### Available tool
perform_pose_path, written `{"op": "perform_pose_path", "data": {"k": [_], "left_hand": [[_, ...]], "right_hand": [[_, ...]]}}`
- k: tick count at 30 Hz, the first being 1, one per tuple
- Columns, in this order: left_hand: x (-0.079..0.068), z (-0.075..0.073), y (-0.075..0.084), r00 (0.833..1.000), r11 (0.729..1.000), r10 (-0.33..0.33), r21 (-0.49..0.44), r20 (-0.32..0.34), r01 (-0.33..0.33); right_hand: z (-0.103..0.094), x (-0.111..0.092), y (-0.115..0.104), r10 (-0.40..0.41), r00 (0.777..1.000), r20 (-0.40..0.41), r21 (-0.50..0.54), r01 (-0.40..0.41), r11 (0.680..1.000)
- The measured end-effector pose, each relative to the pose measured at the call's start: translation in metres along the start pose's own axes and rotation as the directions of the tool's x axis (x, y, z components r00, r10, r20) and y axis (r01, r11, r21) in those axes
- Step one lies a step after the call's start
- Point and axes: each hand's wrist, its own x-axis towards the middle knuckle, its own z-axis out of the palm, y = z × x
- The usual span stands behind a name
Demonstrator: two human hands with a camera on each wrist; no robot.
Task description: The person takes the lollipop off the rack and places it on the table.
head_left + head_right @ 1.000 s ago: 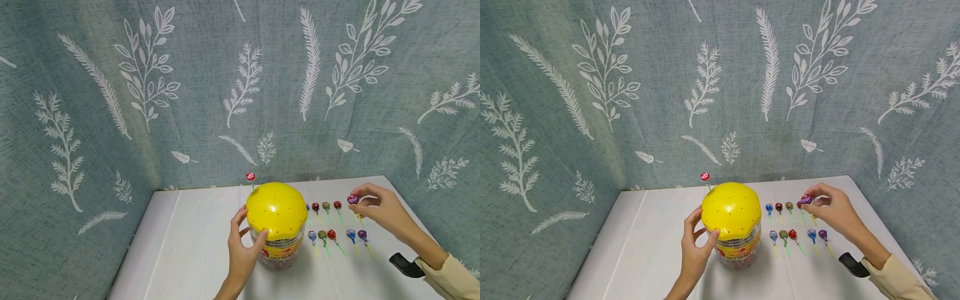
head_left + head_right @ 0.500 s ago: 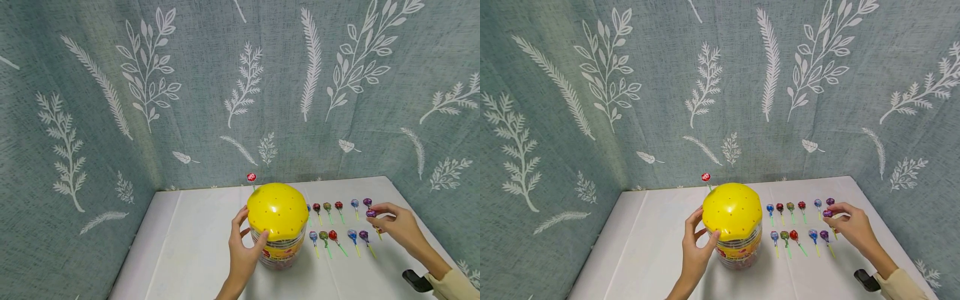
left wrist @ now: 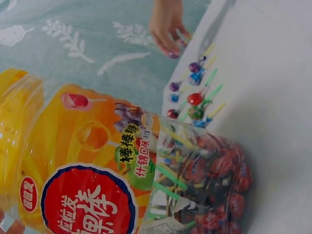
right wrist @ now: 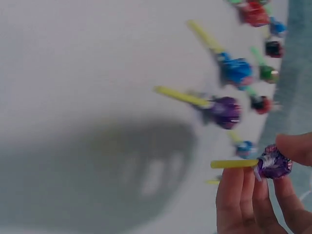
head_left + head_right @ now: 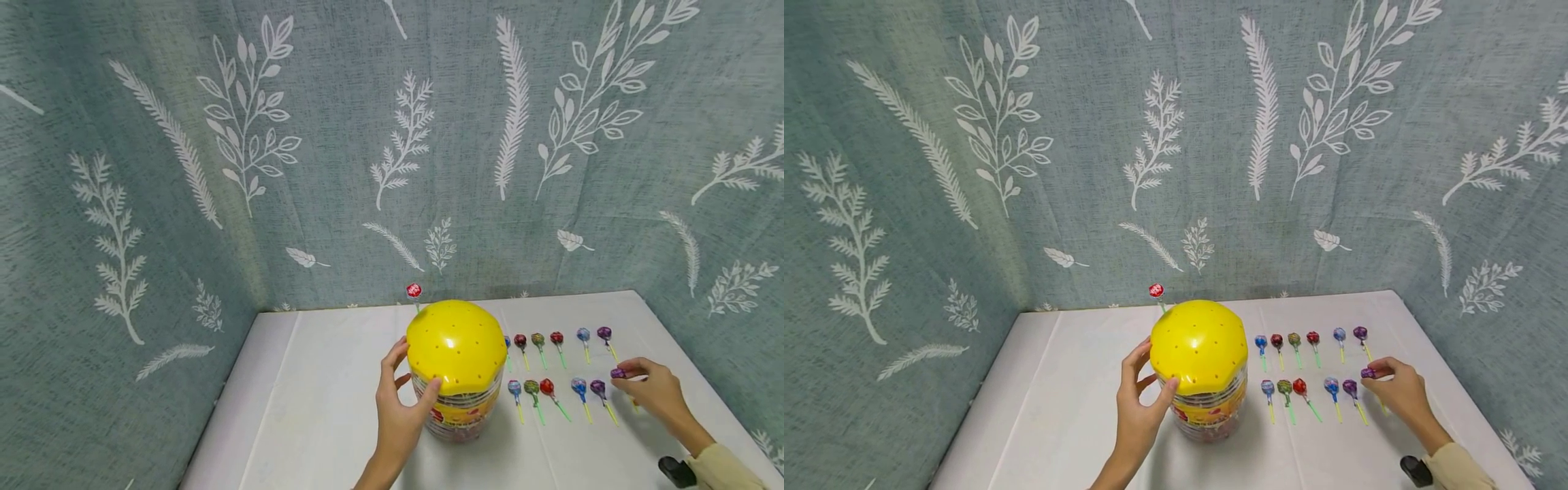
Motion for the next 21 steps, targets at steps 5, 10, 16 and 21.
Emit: {"op": "perform_pose_path", "data": {"k": [5,10,16,21], "left_hand": [[0.000,-0.001,0.003,1.000,1.000,0.002,-0.012,0.000,-0.002],[0.000,-0.001,0.003,1.000,1.000,0.008,-0.030,-0.006,-0.008],[-0.001,-0.001,0.003,1.000,1.000,-0.012,-0.012,-0.006,0.012],[-0.001,0.000,0.003,1.000,1.000,-0.023,-0.002,-0.002,0.023]], "right_hand": [[0.011,0.006,0.014,0.052,0.998,-0.025,-0.079,-0.054,0.995],[0.017,0.011,0.021,0.138,0.990,-0.005,-0.100,-0.138,0.985],[0.024,0.013,0.028,0.094,0.994,-0.046,-0.122,-0.099,0.988],[0.028,0.015,0.029,0.053,0.998,-0.046,-0.118,-0.058,0.991]]}}
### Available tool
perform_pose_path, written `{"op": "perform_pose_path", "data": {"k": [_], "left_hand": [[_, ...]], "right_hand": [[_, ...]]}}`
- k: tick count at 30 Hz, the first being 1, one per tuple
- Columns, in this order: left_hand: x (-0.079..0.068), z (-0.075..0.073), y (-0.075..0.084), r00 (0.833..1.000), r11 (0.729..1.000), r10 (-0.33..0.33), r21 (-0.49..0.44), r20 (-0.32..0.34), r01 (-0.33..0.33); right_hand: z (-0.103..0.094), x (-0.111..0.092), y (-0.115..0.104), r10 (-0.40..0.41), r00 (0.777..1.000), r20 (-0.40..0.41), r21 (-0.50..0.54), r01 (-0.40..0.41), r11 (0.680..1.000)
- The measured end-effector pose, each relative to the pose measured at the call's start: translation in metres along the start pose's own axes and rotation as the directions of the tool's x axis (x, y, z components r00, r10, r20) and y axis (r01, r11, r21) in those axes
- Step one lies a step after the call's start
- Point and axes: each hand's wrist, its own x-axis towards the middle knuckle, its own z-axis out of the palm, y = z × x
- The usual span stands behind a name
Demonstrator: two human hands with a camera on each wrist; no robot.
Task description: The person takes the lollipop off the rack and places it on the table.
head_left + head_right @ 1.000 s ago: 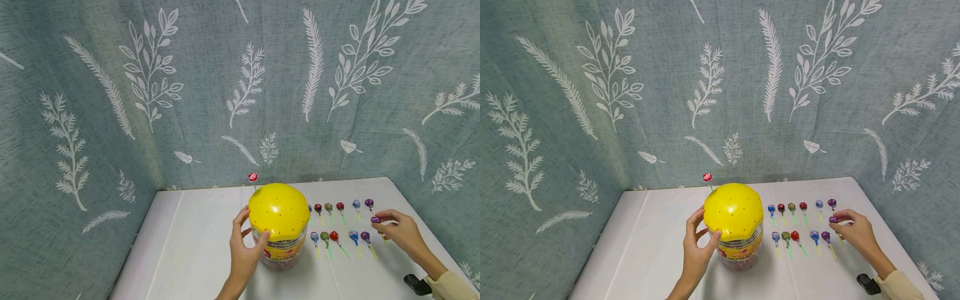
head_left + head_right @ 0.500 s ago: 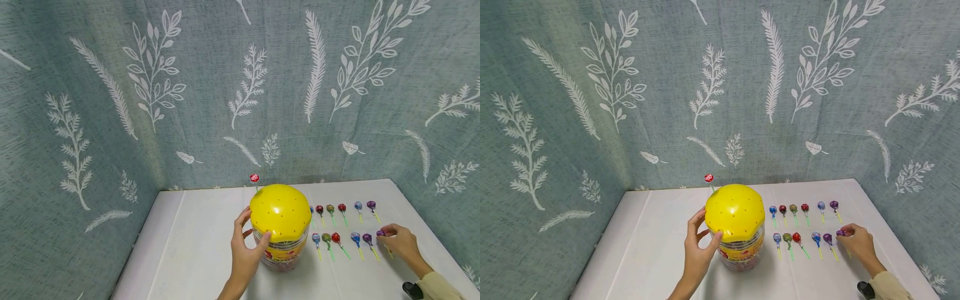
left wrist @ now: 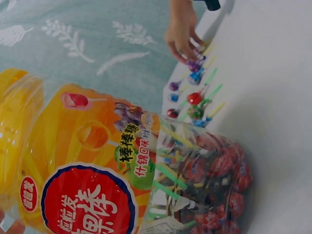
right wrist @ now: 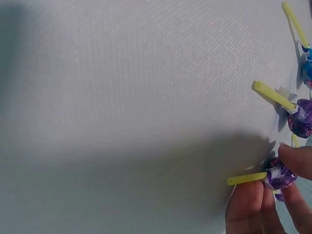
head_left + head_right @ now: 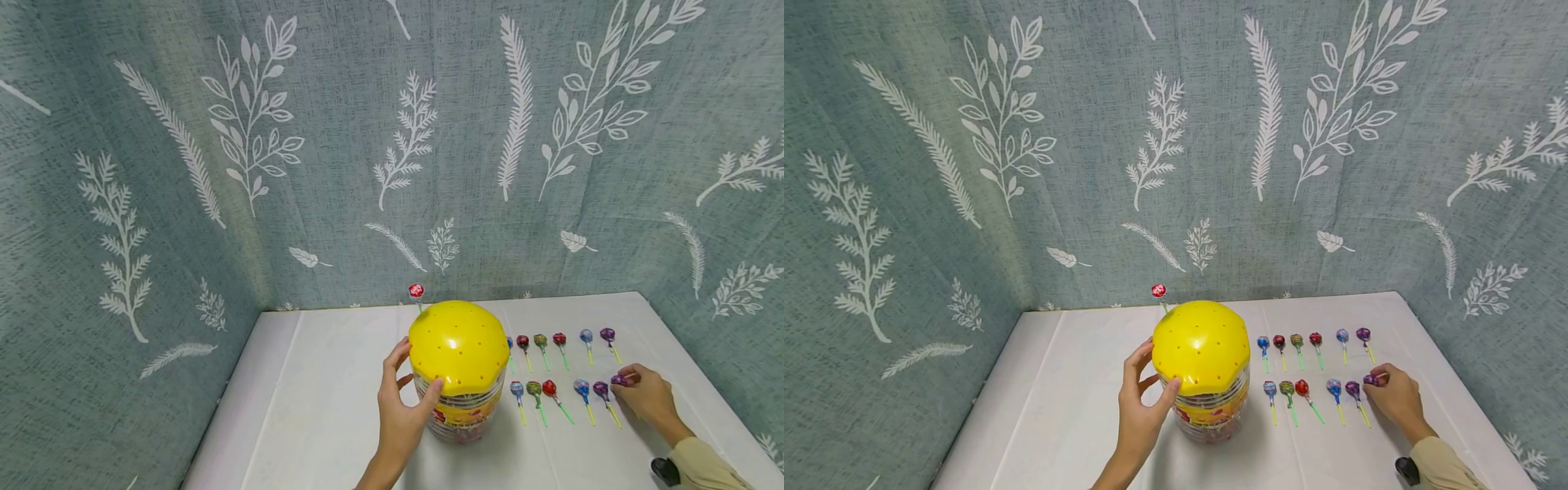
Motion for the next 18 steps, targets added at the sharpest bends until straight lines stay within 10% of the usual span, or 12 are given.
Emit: {"op": "perform_pose_path", "data": {"k": [18], "left_hand": [[0.001,-0.002,0.001,1.000,1.000,0.009,0.003,0.007,-0.009]], "right_hand": [[-0.023,-0.001,-0.021,-0.087,0.994,0.069,-0.010,0.088,0.996]]}}
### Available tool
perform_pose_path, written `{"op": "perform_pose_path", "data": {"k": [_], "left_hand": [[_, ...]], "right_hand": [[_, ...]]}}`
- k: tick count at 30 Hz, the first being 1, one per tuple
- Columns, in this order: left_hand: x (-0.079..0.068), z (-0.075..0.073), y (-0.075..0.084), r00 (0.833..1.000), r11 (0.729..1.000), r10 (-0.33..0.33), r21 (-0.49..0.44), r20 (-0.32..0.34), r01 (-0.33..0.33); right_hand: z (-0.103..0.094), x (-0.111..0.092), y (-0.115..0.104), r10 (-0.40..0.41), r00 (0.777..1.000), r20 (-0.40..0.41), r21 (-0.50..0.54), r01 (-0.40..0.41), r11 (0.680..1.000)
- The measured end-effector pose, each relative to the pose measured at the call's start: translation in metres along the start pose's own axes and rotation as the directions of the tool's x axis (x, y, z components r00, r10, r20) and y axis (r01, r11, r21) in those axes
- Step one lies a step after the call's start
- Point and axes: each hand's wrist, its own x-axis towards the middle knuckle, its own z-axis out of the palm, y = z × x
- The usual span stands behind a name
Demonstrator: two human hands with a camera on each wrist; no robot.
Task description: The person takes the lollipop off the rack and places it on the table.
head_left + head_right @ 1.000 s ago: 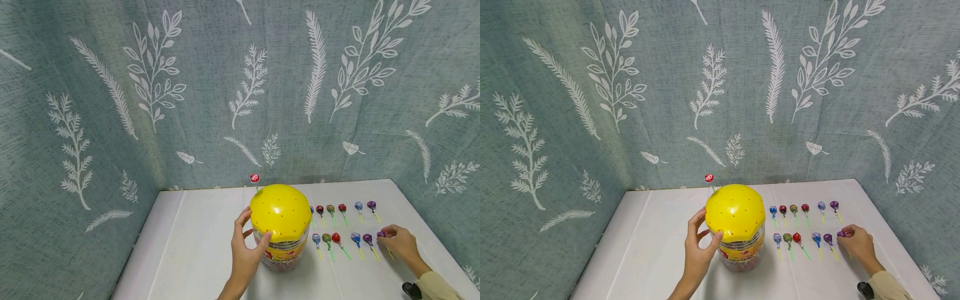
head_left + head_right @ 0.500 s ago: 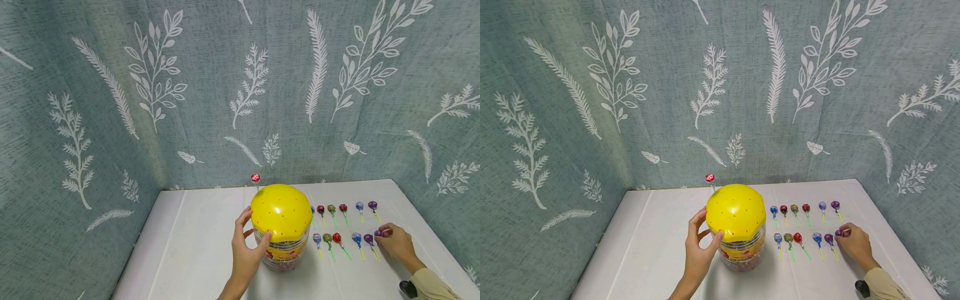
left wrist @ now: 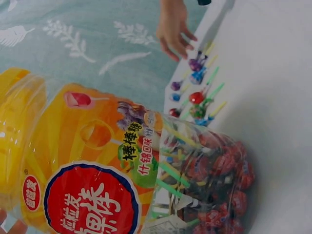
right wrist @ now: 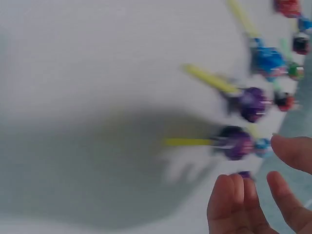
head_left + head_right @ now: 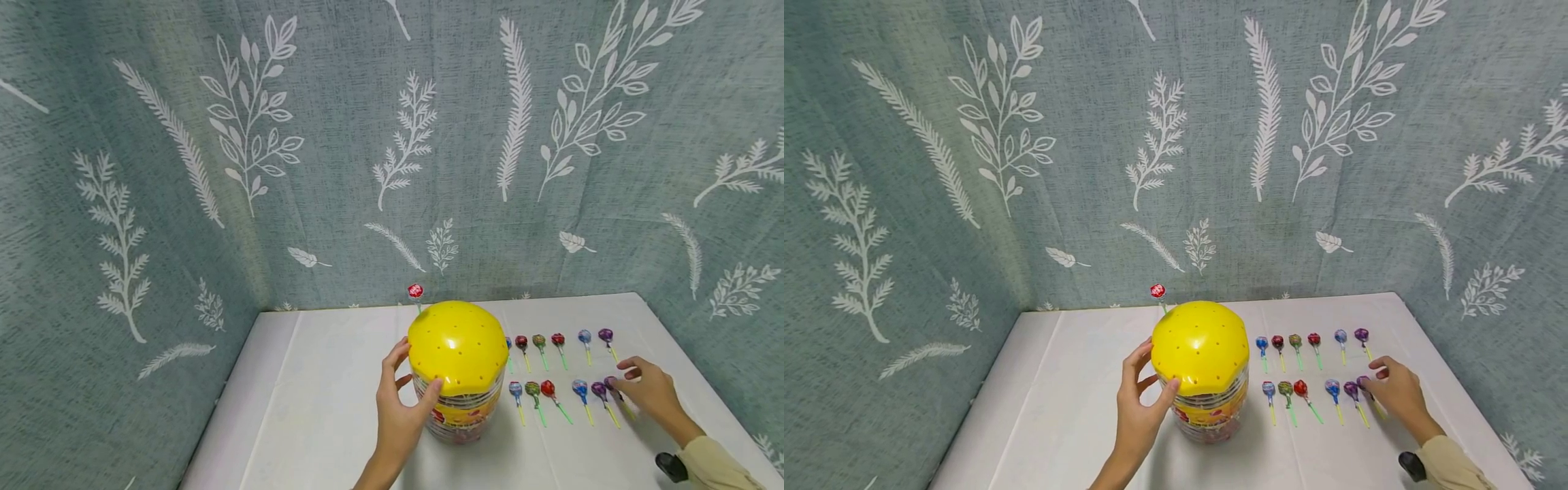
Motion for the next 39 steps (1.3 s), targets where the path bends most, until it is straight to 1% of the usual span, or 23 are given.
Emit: {"op": "perform_pose_path", "data": {"k": [3,6,11,14,19,22,27,30,34,39], "left_hand": [[0.000,0.000,0.000,1.000,1.000,0.005,-0.002,0.000,-0.005],[0.000,-0.001,0.000,1.000,1.000,0.011,-0.003,0.000,-0.011],[0.000,-0.001,0.001,1.000,1.000,0.002,-0.009,0.001,-0.002],[0.001,-0.001,0.000,1.000,1.000,-0.005,-0.014,0.003,0.005],[0.001,-0.001,0.000,1.000,1.000,-0.012,-0.017,0.008,0.012],[0.001,-0.001,-0.001,1.000,1.000,-0.016,-0.015,0.010,0.016],[0.000,-0.003,0.000,1.000,1.000,-0.023,-0.012,0.010,0.023],[0.001,-0.003,0.000,1.000,1.000,-0.026,-0.010,0.007,0.027],[0.001,-0.003,0.000,1.000,1.000,-0.025,-0.015,0.007,0.025],[0.001,-0.003,0.000,1.000,0.999,-0.023,-0.028,0.008,0.024]], "right_hand": [[-0.005,0.001,-0.014,-0.052,0.998,-0.021,0.024,0.053,0.998],[-0.011,0.002,-0.035,-0.107,0.994,-0.035,0.053,0.109,0.993],[-0.025,0.006,-0.076,-0.150,0.989,-0.005,0.129,0.149,0.980],[-0.032,0.009,-0.098,-0.189,0.982,0.004,0.179,0.185,0.966],[-0.043,0.011,-0.130,-0.271,0.963,0.013,0.244,0.260,0.934],[-0.047,0.011,-0.149,-0.308,0.951,0.017,0.262,0.293,0.919],[-0.055,0.011,-0.184,-0.360,0.933,0.022,0.276,0.340,0.899],[-0.059,0.011,-0.204,-0.384,0.923,0.034,0.303,0.357,0.884],[-0.061,0.012,-0.228,-0.416,0.908,0.047,0.330,0.380,0.864],[-0.058,0.016,-0.253,-0.467,0.883,0.041,0.379,0.419,0.825]]}}
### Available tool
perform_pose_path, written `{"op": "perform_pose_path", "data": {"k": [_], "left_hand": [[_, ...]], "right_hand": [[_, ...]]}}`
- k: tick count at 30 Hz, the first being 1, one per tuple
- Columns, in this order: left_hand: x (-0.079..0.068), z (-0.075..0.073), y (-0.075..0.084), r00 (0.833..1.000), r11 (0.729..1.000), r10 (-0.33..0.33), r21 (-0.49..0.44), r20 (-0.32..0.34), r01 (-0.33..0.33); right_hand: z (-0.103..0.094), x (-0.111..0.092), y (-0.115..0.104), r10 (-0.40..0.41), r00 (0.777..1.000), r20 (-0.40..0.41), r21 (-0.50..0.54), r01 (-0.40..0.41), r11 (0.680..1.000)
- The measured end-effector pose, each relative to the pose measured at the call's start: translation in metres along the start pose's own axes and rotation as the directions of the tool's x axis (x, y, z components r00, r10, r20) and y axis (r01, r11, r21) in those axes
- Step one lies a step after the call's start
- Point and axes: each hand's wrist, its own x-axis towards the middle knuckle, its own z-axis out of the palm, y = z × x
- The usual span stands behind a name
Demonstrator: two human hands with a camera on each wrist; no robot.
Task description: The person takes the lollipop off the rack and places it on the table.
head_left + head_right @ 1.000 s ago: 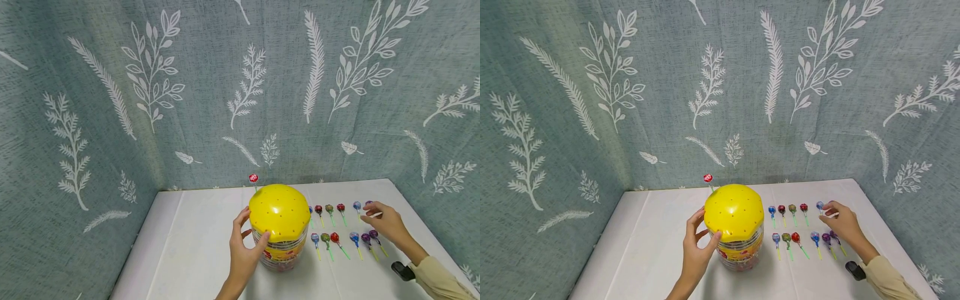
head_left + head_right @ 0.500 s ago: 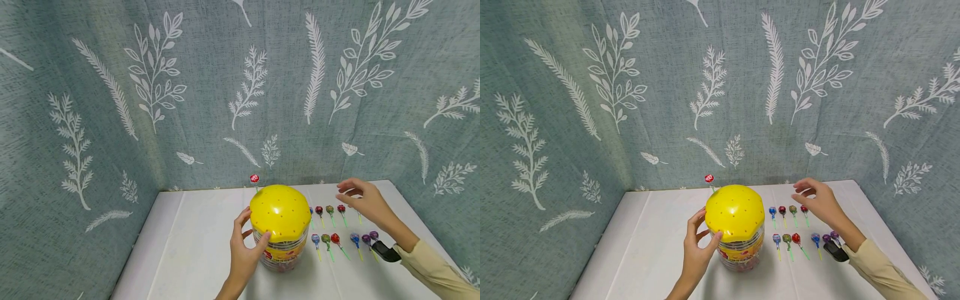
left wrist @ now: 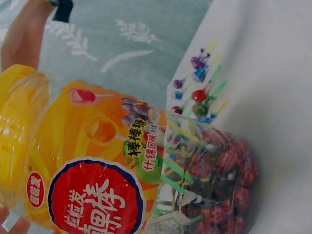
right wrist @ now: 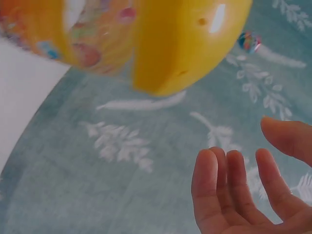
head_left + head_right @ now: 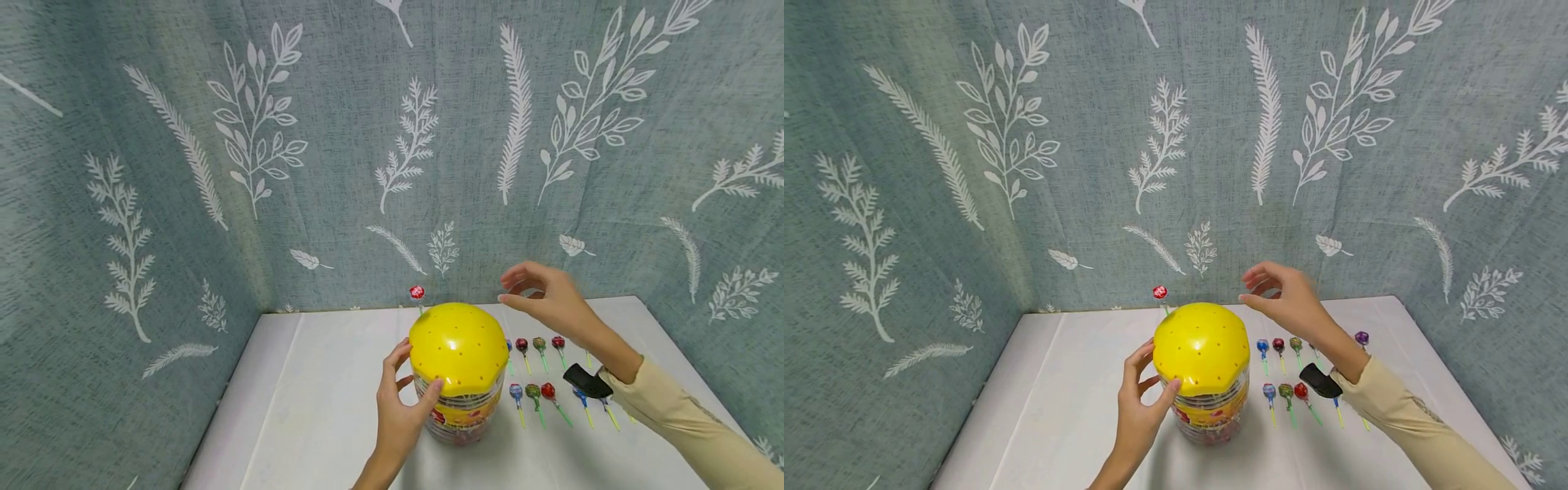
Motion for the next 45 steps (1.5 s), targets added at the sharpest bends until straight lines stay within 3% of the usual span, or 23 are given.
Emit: {"op": "perform_pose_path", "data": {"k": [5,11,20,30,36,45], "left_hand": [[0.000,0.000,0.000,1.000,1.000,-0.005,0.001,0.001,0.005],[0.000,0.000,0.000,1.000,1.000,-0.011,0.004,0.003,0.011],[0.001,0.001,-0.001,1.000,1.000,0.007,0.004,0.018,-0.007],[0.001,0.000,0.002,1.000,1.000,-0.011,0.009,0.006,0.011],[0.003,0.001,0.003,1.000,1.000,-0.011,0.008,-0.009,0.011],[0.001,0.002,0.001,1.000,1.000,-0.003,0.008,0.000,0.003]], "right_hand": [[0.013,0.017,-0.015,-0.052,0.998,0.030,0.027,0.051,0.998],[0.033,0.039,-0.028,-0.053,0.991,0.126,0.076,0.044,0.996],[0.059,0.061,-0.041,-0.125,0.952,0.279,0.151,0.085,0.985],[0.068,0.070,-0.051,-0.124,0.922,0.366,0.138,0.079,0.987],[0.069,0.073,-0.053,-0.132,0.912,0.388,0.140,0.084,0.987],[0.070,0.072,-0.053,-0.134,0.940,0.315,0.171,0.083,0.982]]}}
